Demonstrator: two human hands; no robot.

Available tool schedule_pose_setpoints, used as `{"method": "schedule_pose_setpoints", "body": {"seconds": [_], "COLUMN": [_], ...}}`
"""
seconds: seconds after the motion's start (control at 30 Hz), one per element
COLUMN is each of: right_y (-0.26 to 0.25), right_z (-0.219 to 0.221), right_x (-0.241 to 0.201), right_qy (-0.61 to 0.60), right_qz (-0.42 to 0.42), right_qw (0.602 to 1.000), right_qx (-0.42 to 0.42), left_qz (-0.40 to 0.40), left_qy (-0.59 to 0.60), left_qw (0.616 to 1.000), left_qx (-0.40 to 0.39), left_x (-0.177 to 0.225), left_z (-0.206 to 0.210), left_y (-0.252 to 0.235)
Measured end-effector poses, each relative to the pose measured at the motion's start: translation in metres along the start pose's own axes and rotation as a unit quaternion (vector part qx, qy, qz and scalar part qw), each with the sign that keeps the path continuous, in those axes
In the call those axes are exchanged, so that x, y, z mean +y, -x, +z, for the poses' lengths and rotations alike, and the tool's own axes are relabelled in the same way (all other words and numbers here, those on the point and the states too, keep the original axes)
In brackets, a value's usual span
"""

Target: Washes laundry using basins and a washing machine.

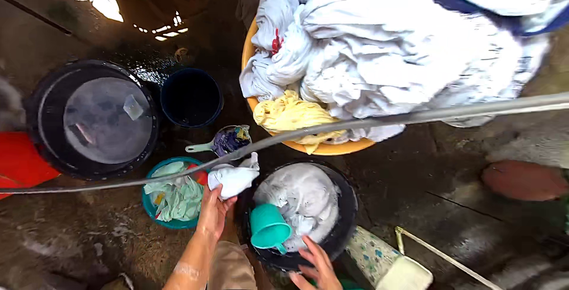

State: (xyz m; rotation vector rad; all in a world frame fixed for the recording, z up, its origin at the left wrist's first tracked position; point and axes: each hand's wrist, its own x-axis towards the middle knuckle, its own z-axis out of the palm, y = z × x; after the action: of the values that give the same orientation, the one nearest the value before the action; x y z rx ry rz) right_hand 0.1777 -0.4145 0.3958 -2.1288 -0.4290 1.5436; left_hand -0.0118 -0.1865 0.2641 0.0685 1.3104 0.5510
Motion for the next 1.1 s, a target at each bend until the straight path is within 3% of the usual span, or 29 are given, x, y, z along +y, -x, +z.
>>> {"method": "schedule_pose_setpoints", "body": {"seconds": [0.13,0.27,0.37,0.43,0.5,0.57,0.63,0.7,0.77,0.87,1.0,1.1], "right_y": [-0.045,-0.018,0.023,0.043,0.056,0.069,0.078,0.08,0.067,0.023,-0.028,-0.046], "right_z": [0.033,0.039,0.039,0.032,0.022,0.016,0.009,-0.003,-0.013,-0.005,0.027,0.038], "right_x": [-0.053,-0.062,-0.076,-0.092,-0.109,-0.134,-0.159,-0.175,-0.191,-0.213,-0.228,-0.223], "right_qy": [-0.077,0.085,0.126,0.055,-0.136,-0.378,-0.478,-0.439,-0.312,-0.069,0.21,0.241], "right_qz": [-0.072,-0.189,-0.283,-0.3,-0.244,-0.117,-0.02,-0.004,-0.021,-0.029,-0.037,-0.015], "right_qw": [0.994,0.978,0.951,0.952,0.958,0.914,0.877,0.894,0.918,0.919,0.898,0.906], "right_qx": [0.016,0.036,0.004,0.017,0.061,0.088,0.042,-0.093,-0.246,-0.387,-0.384,-0.347], "left_qz": [-0.161,-0.217,-0.151,-0.07,0.037,0.201,0.389,0.517,0.566,0.583,0.644,0.617], "left_qy": [0.063,0.047,0.094,0.085,0.039,-0.044,-0.205,-0.381,-0.488,-0.549,-0.531,-0.551], "left_qw": [0.977,0.965,0.974,0.99,0.996,0.969,0.865,0.702,0.56,0.397,0.236,0.188], "left_qx": [-0.128,-0.137,-0.142,-0.093,-0.064,-0.135,-0.242,-0.309,-0.357,-0.449,-0.498,-0.529], "left_x": [-0.039,-0.047,-0.045,-0.04,-0.028,-0.012,0.006,0.031,0.052,0.06,0.038,0.041], "left_z": [-0.003,0.001,0.027,0.055,0.082,0.1,0.112,0.123,0.129,0.124,0.102,0.097], "left_y": [0.098,0.154,0.182,0.204,0.227,0.251,0.275,0.298,0.314,0.294,0.215,0.191]}}
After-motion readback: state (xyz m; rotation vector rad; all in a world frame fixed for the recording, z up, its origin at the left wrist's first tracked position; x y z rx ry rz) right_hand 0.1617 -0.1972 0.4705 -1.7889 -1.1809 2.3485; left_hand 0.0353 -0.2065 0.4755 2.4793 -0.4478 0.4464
